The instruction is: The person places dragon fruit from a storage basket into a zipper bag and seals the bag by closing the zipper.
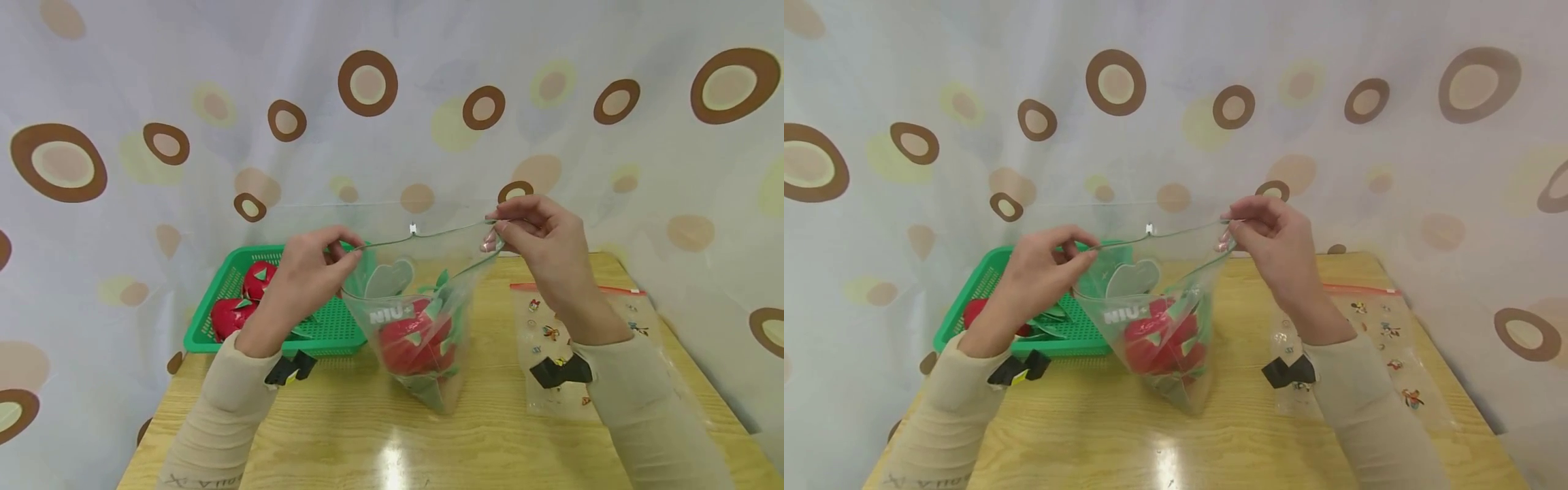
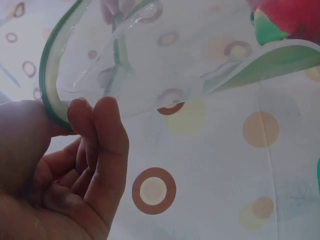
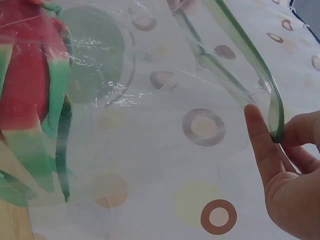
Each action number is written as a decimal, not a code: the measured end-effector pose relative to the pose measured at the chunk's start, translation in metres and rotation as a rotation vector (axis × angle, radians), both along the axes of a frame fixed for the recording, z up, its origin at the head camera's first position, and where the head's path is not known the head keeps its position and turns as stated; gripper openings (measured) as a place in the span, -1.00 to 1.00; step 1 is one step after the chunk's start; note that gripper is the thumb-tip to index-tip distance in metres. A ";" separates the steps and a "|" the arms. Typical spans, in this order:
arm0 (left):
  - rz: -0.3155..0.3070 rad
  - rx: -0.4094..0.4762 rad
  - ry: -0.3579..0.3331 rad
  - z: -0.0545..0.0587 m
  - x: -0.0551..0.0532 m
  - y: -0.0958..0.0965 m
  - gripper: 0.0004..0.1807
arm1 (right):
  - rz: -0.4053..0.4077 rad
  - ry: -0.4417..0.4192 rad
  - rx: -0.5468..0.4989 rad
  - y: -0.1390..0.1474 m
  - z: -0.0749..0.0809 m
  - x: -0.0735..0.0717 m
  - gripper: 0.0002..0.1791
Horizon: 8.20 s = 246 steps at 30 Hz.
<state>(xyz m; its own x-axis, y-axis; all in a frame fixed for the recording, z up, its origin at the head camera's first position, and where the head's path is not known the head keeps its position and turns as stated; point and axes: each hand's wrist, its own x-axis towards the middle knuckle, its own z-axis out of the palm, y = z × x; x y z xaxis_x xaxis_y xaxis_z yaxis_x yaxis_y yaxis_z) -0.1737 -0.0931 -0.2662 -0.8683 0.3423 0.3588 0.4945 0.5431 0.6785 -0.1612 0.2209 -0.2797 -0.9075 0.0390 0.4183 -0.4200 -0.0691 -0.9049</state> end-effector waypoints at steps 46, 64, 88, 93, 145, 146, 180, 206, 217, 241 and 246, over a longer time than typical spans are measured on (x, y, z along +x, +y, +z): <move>-0.169 0.258 -0.331 -0.013 -0.004 0.023 -0.67 | -0.042 0.083 0.555 -0.036 -0.080 0.077 -0.80; -0.245 0.327 -0.393 -0.050 -0.051 0.009 -0.50 | -0.168 0.454 0.641 -0.032 -0.077 0.074 -0.91; -0.185 0.438 -0.285 -0.057 -0.057 0.016 -0.83 | -0.303 0.361 0.383 -0.007 -0.067 0.074 -0.79; -0.152 0.460 -0.190 -0.058 -0.053 0.008 -0.83 | -0.335 0.177 0.281 0.002 -0.059 0.069 -0.85; -0.133 0.565 0.035 -0.074 -0.012 0.000 -0.87 | -0.376 0.063 0.434 0.035 -0.041 0.016 -0.76; -0.136 0.565 0.043 -0.074 -0.011 0.000 -0.87 | -0.388 0.089 0.449 0.033 -0.041 0.018 -0.74; -0.119 0.633 0.252 -0.083 0.002 0.005 -0.91 | 0.289 -0.040 0.513 -0.066 -0.058 0.049 -0.81; -0.141 0.438 0.474 -0.080 0.008 0.007 -0.81 | 0.401 -0.199 0.290 -0.110 -0.060 0.020 -0.68; -0.136 0.354 0.550 -0.079 0.013 0.011 -0.79 | 0.366 -0.264 0.218 -0.117 -0.060 0.018 -0.67; -0.117 0.196 0.624 -0.077 0.016 0.012 -0.75 | 0.389 -0.271 0.125 -0.119 -0.058 0.019 -0.67; -0.109 0.206 0.646 -0.077 0.016 0.012 -0.73 | 0.351 -0.259 0.123 -0.118 -0.058 0.019 -0.67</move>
<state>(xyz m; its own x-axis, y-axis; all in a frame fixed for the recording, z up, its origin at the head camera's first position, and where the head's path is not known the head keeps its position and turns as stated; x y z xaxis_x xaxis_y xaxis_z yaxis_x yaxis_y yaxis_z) -0.1581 -0.0809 -0.3432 -0.4223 0.2853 0.8604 0.8795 0.3587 0.3128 -0.1418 0.1025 -0.3372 -0.9322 -0.3256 0.1582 -0.1491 -0.0528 -0.9874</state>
